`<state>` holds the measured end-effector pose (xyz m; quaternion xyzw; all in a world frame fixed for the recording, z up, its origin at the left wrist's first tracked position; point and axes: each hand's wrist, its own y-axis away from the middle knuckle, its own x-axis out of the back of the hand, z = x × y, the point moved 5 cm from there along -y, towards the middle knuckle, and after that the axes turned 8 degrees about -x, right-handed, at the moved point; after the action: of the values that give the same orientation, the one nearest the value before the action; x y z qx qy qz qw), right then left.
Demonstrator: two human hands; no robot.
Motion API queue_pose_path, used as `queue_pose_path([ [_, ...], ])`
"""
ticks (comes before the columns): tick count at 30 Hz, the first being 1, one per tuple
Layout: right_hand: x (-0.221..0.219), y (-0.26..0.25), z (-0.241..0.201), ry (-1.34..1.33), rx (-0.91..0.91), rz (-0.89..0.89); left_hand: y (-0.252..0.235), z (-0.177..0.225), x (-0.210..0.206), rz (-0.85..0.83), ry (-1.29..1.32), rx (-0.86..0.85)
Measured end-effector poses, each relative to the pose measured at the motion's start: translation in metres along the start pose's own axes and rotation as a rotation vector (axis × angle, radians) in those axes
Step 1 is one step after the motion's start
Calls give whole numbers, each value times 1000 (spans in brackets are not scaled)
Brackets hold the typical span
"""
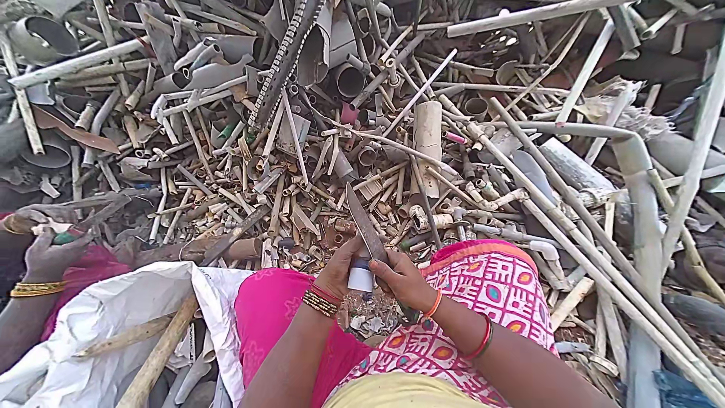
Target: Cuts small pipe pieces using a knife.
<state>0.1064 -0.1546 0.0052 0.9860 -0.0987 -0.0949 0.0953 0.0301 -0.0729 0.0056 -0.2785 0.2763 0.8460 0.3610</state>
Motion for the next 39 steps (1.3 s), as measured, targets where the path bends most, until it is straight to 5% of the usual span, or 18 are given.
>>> queue_pose_path([
  [4,6,0,5,-25,-56,22,3,1,-3,156,-95,4],
  [10,3,7,15,-273,-80,-71,2,7,-10,76,-447,-112],
  [15,-3,9,9,-280,-30,-89,-14,-4,13,190,-954,-89],
  [22,10,-5,-5,-209,-62,-122,-10,-20,6,49,-267,47],
  [27,18,-7,-5,-149,-89,-76,-11,-11,17,210,-81,-3],
  [33,45,6,-14,82,522,468,-22,-1,34,275,80,-183],
  [35,52,5,-13,194,458,509,-25,1,34,170,157,-204],
  [39,42,-4,4,216,43,363,-28,-2,27,-15,241,-217],
])
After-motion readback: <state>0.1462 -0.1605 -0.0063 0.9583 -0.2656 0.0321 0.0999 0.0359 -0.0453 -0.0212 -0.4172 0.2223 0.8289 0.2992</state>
